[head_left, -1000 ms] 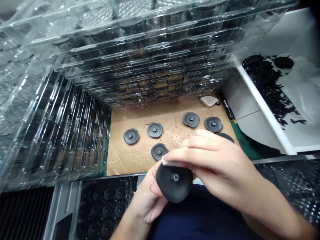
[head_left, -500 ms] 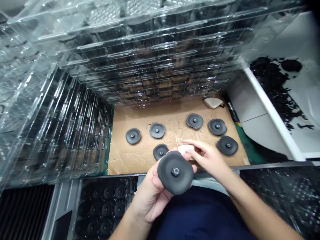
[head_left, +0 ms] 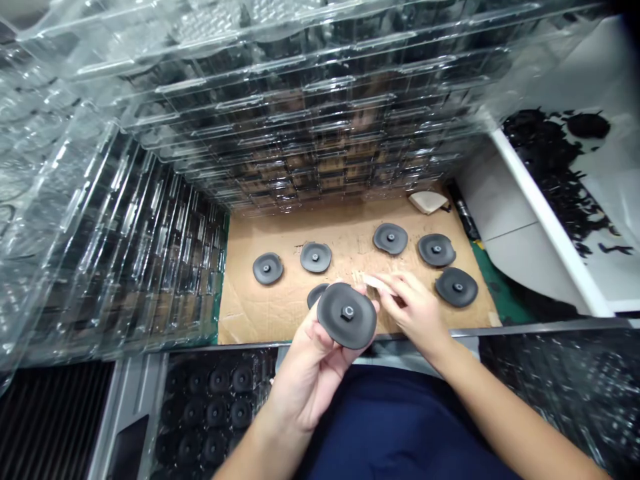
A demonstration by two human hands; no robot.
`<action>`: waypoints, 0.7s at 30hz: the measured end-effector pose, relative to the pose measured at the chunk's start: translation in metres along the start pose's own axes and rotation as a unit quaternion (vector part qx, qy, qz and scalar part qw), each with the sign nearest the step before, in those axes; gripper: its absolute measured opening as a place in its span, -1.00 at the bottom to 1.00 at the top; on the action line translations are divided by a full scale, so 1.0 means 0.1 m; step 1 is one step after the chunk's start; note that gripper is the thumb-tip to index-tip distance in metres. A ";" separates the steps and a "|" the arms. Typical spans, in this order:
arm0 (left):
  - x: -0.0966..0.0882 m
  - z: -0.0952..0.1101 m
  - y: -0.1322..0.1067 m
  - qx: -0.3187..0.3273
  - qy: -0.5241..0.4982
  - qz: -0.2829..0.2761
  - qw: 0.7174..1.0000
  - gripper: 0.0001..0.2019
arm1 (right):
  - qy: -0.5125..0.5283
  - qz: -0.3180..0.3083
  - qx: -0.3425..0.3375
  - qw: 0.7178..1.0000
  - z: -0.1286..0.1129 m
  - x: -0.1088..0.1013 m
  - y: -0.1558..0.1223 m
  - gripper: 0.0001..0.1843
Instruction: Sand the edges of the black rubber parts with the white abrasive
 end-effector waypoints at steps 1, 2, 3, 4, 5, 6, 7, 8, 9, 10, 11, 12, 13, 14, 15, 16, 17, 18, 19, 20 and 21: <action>-0.01 0.00 0.00 0.006 0.003 0.004 1.000 -0.44 | 0.012 -0.008 -0.007 1.000 -0.03 -0.01 -0.01 -0.69; -0.02 0.00 0.00 0.014 0.006 0.009 1.000 -0.43 | 0.025 -0.020 -0.014 0.999 -0.07 -0.01 -0.03 -0.70; -0.03 0.00 0.00 0.022 0.010 0.014 1.000 -0.42 | 0.036 -0.033 -0.020 0.999 -0.10 0.00 -0.04 -0.71; -0.04 0.00 0.00 0.028 0.016 0.018 0.999 -0.41 | 0.044 -0.044 -0.023 0.998 -0.12 0.01 -0.05 -0.73; -0.04 0.00 0.00 0.031 0.023 0.022 0.999 -0.40 | 0.050 -0.051 -0.020 0.997 -0.16 -0.01 -0.04 -0.74; -0.04 -0.01 0.00 0.034 0.032 0.025 0.999 -0.39 | 0.053 -0.052 -0.012 0.997 -0.20 -0.04 -0.01 -0.75; -0.04 -0.01 0.00 0.034 0.043 0.029 0.998 -0.39 | 0.055 -0.046 0.001 0.997 -0.25 -0.09 0.02 -0.75; -0.02 -0.01 0.00 0.035 0.054 0.032 0.997 -0.39 | 0.057 -0.035 0.017 0.998 -0.33 -0.18 0.07 -0.76; -0.01 -0.02 0.00 0.039 0.064 0.034 0.997 -0.39 | 0.060 -0.018 0.027 0.998 -0.44 -0.27 0.12 -0.75; 0.01 -0.02 0.00 0.043 0.073 0.034 0.996 -0.39 | 0.065 -0.002 0.030 0.997 -0.57 -0.38 0.16 -0.74; 0.03 -0.02 0.01 0.045 0.080 0.034 0.995 -0.39 | 0.074 0.019 0.023 0.997 -0.71 -0.48 0.19 -0.73; 0.04 -0.02 0.01 0.042 0.087 0.030 0.995 -0.40 | 0.089 0.039 -0.020 0.995 -0.86 -0.57 0.21 -0.72; 0.05 -0.02 0.02 0.034 0.093 0.025 0.995 -0.41 | 0.094 0.030 -0.083 0.992 -1.02 -0.63 0.22 -0.71; 0.06 -0.02 0.02 0.025 0.102 0.022 0.994 -0.43 | 0.101 0.020 -0.119 0.988 -1.14 -0.67 0.22 -0.72; 0.07 -0.01 0.03 0.020 0.111 0.021 0.993 -0.44 | 0.108 -0.012 -0.144 0.984 -1.23 -0.68 0.23 -0.72; 0.07 0.00 0.03 0.021 0.121 0.022 0.992 -0.46 | 0.114 -0.054 -0.152 0.980 -1.28 -0.67 0.23 -0.74; 0.07 0.02 0.04 0.028 0.130 0.024 0.991 -0.49 | 0.117 -0.091 -0.149 0.978 -1.31 -0.65 0.25 -0.75; 0.07 0.03 0.04 0.036 0.136 0.024 0.990 -0.50 | 0.116 -0.110 -0.145 0.977 -1.32 -0.62 0.27 -0.76; 0.08 0.03 0.04 0.040 0.138 0.023 0.989 -0.51 | 0.108 -0.100 -0.148 0.978 -1.32 -0.60 0.30 -0.77; 0.09 0.04 0.04 0.039 0.136 0.018 0.990 -0.50 | 0.096 -0.066 -0.156 0.981 -1.31 -0.59 0.32 -0.76; 0.10 0.04 0.04 0.034 0.132 0.012 0.991 -0.49 | 0.086 -0.029 -0.166 0.982 -1.30 -0.58 0.33 -0.75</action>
Point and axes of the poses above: each hand's wrist, its own y-axis towards the middle knuckle, its own x-axis out of the palm, z = x × y, the point moved 2 cm from there along y, towards the middle knuckle, and after that the axes turned 2 degrees about -z, right-handed, at the moved point
